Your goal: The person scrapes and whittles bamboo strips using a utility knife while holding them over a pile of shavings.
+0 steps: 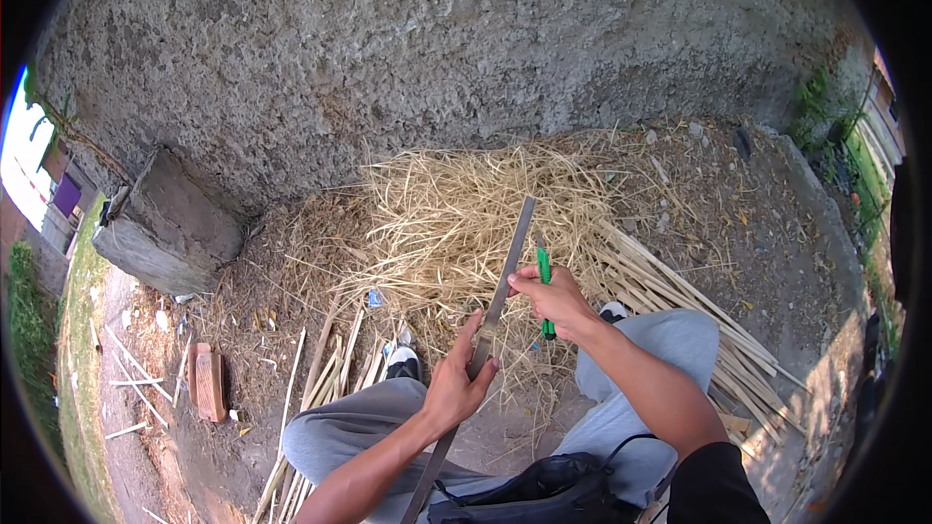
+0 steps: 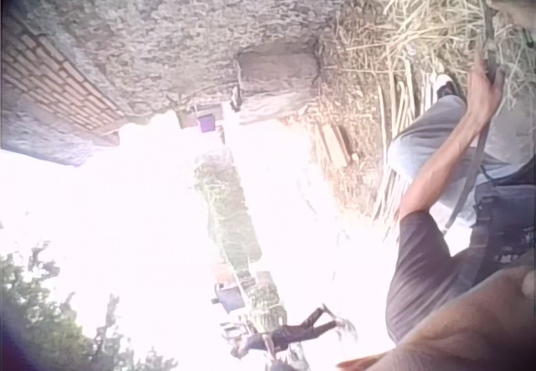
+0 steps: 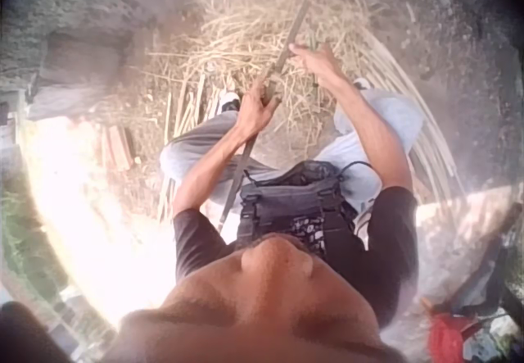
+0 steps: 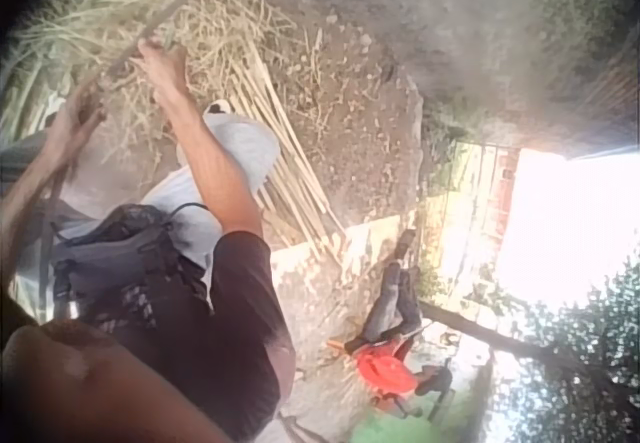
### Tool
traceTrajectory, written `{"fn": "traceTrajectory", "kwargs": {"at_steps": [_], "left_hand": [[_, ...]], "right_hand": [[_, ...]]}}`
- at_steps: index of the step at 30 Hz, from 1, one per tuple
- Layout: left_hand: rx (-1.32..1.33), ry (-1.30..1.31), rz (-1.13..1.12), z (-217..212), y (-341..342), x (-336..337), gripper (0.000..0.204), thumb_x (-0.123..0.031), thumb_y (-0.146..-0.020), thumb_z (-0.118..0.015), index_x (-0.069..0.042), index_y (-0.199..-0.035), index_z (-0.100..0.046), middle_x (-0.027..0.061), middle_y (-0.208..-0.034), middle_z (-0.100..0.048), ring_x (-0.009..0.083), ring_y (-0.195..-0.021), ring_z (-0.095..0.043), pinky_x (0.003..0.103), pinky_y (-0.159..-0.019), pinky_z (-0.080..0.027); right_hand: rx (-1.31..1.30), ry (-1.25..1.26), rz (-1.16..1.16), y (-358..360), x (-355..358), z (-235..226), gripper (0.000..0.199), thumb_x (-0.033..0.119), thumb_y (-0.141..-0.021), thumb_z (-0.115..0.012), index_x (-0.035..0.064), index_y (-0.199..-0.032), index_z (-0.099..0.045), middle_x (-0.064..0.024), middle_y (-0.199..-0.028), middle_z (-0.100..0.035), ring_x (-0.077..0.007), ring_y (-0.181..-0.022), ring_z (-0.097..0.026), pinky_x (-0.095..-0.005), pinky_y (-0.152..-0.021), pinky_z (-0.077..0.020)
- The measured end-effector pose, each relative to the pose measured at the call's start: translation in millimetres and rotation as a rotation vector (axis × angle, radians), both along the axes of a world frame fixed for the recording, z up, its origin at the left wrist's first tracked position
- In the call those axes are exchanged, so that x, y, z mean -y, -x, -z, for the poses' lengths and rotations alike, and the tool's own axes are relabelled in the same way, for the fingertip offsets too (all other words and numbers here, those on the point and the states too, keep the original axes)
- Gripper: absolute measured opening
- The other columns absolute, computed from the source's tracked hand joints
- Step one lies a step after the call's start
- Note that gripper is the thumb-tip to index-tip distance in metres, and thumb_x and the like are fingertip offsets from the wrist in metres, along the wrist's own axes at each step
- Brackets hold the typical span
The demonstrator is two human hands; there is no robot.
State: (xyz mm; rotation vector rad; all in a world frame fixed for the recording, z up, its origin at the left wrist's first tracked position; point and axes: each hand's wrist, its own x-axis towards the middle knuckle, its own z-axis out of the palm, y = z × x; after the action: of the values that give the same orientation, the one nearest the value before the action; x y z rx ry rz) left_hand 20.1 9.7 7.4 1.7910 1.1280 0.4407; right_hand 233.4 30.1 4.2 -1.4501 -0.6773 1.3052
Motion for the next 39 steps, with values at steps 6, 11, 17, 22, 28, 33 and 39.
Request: {"fn": "traceTrajectory", "kwargs": {"at_steps": [6,11,17,22,28,33,39], "left_hand": [[0.102,-0.129,0.083,10,1,-2,0.073,-0.008,-0.089,-0.067,-0.013,-0.150,-0.029,0.0139,-0.089,-0.068,0.0144,-0.075,-0.061,0.031,-0.072,-0.050],[0.067,-0.114,0.089,6,2,-2,0.074,-0.009,-0.089,-0.067,-0.011,-0.150,-0.027,0.0144,-0.089,-0.070,0.0143,-0.077,-0.064,0.031,-0.073,-0.050],[0.070,-0.022,0.065,-3,1,0,0.078,-0.011,-0.089,-0.067,-0.007,-0.151,-0.019,0.0144,-0.085,-0.072,0.0180,-0.081,-0.069,0.031,-0.075,-0.051],[0.076,-0.006,0.049,0,0,2,0.071,-0.012,-0.090,-0.066,-0.001,-0.146,-0.024,0.0151,-0.084,-0.071,0.0187,-0.078,-0.069,0.031,-0.074,-0.051],[0.030,-0.017,0.038,2,1,2,0.061,-0.014,-0.090,-0.066,0.003,-0.138,-0.031,0.0156,-0.084,-0.071,0.0192,-0.076,-0.068,0.032,-0.072,-0.051],[0.122,-0.032,0.004,15,2,1,0.041,-0.017,-0.090,-0.067,0.005,-0.119,-0.046,0.0150,-0.082,-0.071,0.0185,-0.075,-0.067,0.032,-0.068,-0.050],[-0.004,-0.080,0.006,10,3,1,0.029,-0.020,-0.090,-0.067,0.003,-0.099,-0.054,0.0142,-0.078,-0.069,0.0180,-0.071,-0.066,0.033,-0.065,-0.050]], "right_hand": [[-0.035,0.007,-0.026,-2,0,2,0.025,0.017,-0.091,-0.067,-0.0036,-0.104,-0.062,-0.0109,-0.085,-0.067,-0.0041,-0.047,-0.042,-0.0220,-0.041,-0.0314],[-0.007,-0.015,-0.015,4,1,-9,0.026,0.018,-0.091,-0.068,-0.0033,-0.104,-0.063,-0.0104,-0.085,-0.067,-0.0036,-0.048,-0.042,-0.0217,-0.041,-0.0309],[0.030,-0.041,-0.038,0,1,-3,0.024,0.019,-0.091,-0.069,-0.0011,-0.104,-0.064,-0.0078,-0.087,-0.067,-0.0036,-0.051,-0.041,-0.0216,-0.043,-0.0328],[0.037,-0.039,-0.028,-1,2,-4,0.024,0.019,-0.091,-0.068,-0.0008,-0.103,-0.064,-0.0080,-0.088,-0.068,-0.0037,-0.051,-0.042,-0.0217,-0.043,-0.0328],[0.036,-0.035,-0.019,1,3,-8,0.025,0.019,-0.090,-0.069,-0.0012,-0.103,-0.064,-0.0080,-0.086,-0.067,-0.0040,-0.051,-0.042,-0.0219,-0.043,-0.0330],[0.035,-0.031,-0.021,1,2,-7,0.025,0.019,-0.090,-0.069,-0.0012,-0.103,-0.064,-0.0077,-0.085,-0.067,-0.0041,-0.050,-0.042,-0.0223,-0.043,-0.0325],[0.034,-0.041,-0.002,2,1,-5,0.022,0.019,-0.090,-0.069,-0.0009,-0.100,-0.065,-0.0065,-0.081,-0.066,-0.0043,-0.049,-0.042,-0.0232,-0.041,-0.0316]]}}
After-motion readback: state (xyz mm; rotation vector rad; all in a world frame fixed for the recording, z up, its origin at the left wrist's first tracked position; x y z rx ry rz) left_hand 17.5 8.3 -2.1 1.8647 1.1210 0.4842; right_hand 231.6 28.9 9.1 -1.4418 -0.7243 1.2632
